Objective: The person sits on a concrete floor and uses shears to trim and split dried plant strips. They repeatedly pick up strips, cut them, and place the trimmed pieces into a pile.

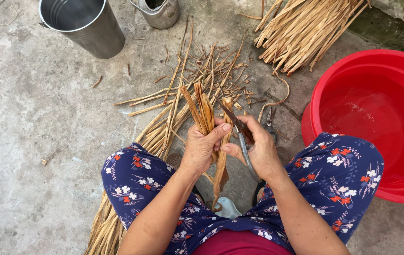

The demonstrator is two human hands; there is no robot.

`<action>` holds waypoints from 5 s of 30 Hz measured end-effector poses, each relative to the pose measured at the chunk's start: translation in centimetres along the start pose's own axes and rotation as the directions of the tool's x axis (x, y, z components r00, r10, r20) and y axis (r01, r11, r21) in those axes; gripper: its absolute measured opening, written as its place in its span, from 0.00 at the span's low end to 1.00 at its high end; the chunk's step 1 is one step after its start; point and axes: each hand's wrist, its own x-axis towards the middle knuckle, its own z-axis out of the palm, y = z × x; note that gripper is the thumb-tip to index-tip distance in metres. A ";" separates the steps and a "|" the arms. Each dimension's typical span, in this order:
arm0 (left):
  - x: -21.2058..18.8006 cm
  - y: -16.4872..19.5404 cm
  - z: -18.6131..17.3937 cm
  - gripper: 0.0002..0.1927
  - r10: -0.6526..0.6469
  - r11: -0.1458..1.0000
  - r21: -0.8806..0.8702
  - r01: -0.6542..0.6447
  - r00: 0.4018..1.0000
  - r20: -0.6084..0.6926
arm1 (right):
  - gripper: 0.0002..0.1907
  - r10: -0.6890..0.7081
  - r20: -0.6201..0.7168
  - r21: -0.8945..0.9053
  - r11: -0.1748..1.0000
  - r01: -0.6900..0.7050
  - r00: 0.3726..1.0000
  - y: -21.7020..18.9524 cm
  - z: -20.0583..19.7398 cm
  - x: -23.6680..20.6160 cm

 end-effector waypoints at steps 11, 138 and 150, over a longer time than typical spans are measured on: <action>-0.1 -0.2 0.1 0.09 -0.047 0.996 0.074 0.045 0.998 0.030 | 0.19 0.172 -0.116 0.289 0.948 -0.132 0.978 1.9 0.7 -0.1; -1.2 1.6 1.3 0.15 0.320 0.238 0.848 -0.473 0.863 0.391 | 0.33 0.066 -0.031 0.442 0.896 -0.045 0.997 1.4 -2.1 -0.2; -1.4 0.5 2.2 0.22 0.284 0.003 0.863 -0.505 0.828 0.483 | 0.23 0.008 -0.338 0.463 0.872 0.159 0.941 0.8 -0.4 0.4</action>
